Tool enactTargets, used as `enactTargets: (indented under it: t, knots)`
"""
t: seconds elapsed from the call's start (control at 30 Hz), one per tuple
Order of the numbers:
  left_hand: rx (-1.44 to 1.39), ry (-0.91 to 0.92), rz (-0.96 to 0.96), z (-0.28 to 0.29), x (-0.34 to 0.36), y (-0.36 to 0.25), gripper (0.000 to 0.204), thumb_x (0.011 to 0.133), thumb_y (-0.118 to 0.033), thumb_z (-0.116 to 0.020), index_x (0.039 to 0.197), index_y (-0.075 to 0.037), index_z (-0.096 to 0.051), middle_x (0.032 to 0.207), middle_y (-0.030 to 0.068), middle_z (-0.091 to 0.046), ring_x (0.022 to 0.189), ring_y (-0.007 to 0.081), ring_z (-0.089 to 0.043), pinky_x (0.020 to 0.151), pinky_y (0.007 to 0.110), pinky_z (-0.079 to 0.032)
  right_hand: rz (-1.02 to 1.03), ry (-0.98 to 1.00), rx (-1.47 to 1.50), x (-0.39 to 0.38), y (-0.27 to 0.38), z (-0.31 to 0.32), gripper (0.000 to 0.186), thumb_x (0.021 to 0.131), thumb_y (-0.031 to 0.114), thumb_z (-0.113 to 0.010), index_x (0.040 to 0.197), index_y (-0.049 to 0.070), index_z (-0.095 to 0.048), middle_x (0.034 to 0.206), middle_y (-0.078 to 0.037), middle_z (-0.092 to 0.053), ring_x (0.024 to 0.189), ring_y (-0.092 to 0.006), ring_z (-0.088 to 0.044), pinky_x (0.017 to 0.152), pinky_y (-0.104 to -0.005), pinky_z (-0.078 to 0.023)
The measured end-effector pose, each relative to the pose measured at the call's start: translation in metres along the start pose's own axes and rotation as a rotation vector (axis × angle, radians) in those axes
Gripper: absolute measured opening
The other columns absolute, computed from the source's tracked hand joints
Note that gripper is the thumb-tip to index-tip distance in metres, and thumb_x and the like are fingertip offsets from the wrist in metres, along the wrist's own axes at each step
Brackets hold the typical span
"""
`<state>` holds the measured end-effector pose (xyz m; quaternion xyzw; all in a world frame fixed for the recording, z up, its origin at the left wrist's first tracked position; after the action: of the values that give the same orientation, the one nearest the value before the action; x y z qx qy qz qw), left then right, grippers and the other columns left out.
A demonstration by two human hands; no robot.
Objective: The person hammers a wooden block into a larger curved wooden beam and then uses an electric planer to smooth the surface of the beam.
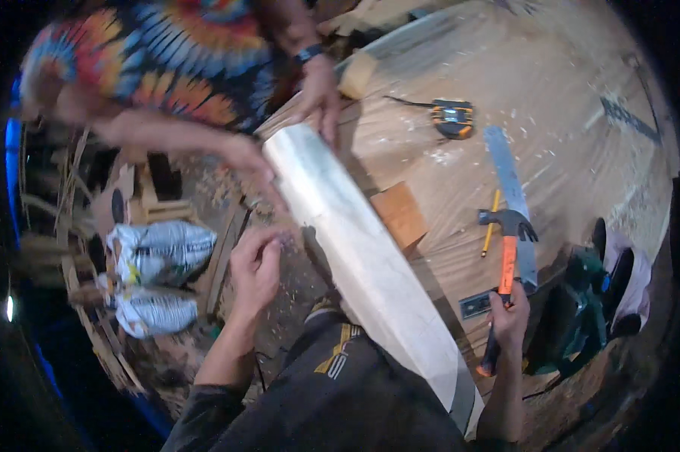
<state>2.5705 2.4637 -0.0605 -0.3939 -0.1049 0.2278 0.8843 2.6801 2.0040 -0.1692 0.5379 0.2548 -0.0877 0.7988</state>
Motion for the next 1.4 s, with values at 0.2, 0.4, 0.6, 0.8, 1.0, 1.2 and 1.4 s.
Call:
enactTargets:
  t: [0.2, 0.4, 0.6, 0.8, 1.0, 1.2, 1.4]
  knots:
    - [0.317, 0.044, -0.005, -0.014, -0.029, 0.075, 0.063, 0.075, -0.045, -0.083, 0.123, -0.006, -0.067, 0.111, 0.0139, -0.07, 0.109, 0.0346, -0.062, 0.095, 0.043, -0.051, 0.389, -0.248, -0.735, -0.016, 0.031, 0.008, 0.032, 0.087, 0.005, -0.07, 0.117, -0.001, -0.066, 0.098, -0.017, -0.066, 0.089, -0.0319, -0.064, 0.082, -0.0403, -0.051]
    - [0.323, 0.071, -0.151, -0.027, -0.035, 0.083, 0.124, 0.047, -0.07, -0.088, 0.14, 0.002, -0.049, 0.13, 0.0189, -0.057, 0.12, 0.0371, -0.055, 0.101, 0.044, -0.047, 0.294, -0.213, -0.785, -0.067, 0.049, -0.01, 0.041, 0.093, 0.012, -0.073, 0.129, -0.004, -0.063, 0.11, -0.017, -0.066, 0.098, -0.0261, -0.063, 0.091, -0.0358, -0.051]
    - [0.131, 0.1, -0.198, -0.046, -0.044, 0.096, 0.114, 0.057, -0.054, -0.089, 0.142, 0.006, -0.044, 0.138, 0.0233, -0.051, 0.127, 0.0408, -0.05, 0.109, 0.048, -0.042, 0.185, -0.003, -0.579, -0.137, 0.053, -0.073, 0.054, 0.095, 0.01, -0.068, 0.144, -0.005, -0.052, 0.137, -0.018, -0.06, 0.122, -0.0241, -0.06, 0.106, -0.0352, -0.045]
    - [0.086, 0.177, -0.157, -0.048, -0.052, 0.1, 0.113, 0.058, -0.052, -0.09, 0.144, 0.004, -0.042, 0.149, 0.0235, -0.044, 0.135, 0.0403, -0.045, 0.112, 0.048, -0.042, 0.192, 0.131, -0.407, -0.149, 0.044, -0.096, 0.061, 0.094, 0.009, -0.067, 0.149, -0.006, -0.045, 0.145, -0.021, -0.055, 0.13, -0.026, -0.056, 0.108, -0.0365, -0.044]
    - [0.043, 0.133, -0.191, -0.053, -0.051, 0.102, 0.114, 0.055, -0.05, -0.093, 0.143, 0.003, -0.042, 0.149, 0.0236, -0.045, 0.136, 0.04, -0.044, 0.112, 0.048, -0.041, 0.238, 0.144, -0.582, -0.147, 0.044, -0.114, 0.08, 0.081, 0.01, -0.079, 0.15, -0.007, -0.042, 0.14, -0.024, -0.059, 0.127, -0.0286, -0.059, 0.11, -0.0371, -0.043]
    - [0.05, 0.096, -0.174, -0.054, -0.056, 0.1, 0.115, 0.054, -0.048, -0.094, 0.143, 0.003, -0.042, 0.147, 0.0237, -0.046, 0.136, 0.0401, -0.044, 0.113, 0.048, -0.04, 0.304, 0.146, -0.593, -0.149, 0.047, -0.118, 0.081, 0.081, 0.01, -0.08, 0.15, -0.007, -0.042, 0.141, -0.024, -0.059, 0.129, -0.0282, -0.058, 0.111, -0.0372, -0.042]
    - [0.054, 0.1, -0.166, -0.062, -0.054, 0.105, 0.117, 0.054, -0.051, -0.094, 0.144, 0.003, -0.042, 0.146, 0.0231, -0.047, 0.135, 0.0404, -0.045, 0.113, 0.049, -0.04, 0.286, 0.154, -0.563, -0.146, 0.044, -0.116, 0.08, 0.081, 0.011, -0.079, 0.15, -0.007, -0.042, 0.141, -0.024, -0.059, 0.128, -0.0281, -0.058, 0.11, -0.0369, -0.043]
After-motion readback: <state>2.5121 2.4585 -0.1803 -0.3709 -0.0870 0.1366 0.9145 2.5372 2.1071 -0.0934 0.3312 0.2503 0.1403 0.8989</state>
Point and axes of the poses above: each hand's wrist, its own x-axis towards the middle knuckle, its own z-axis out of the back of the hand, y = z × x, the point moved 6 cm from there along x, towards the middle knuckle
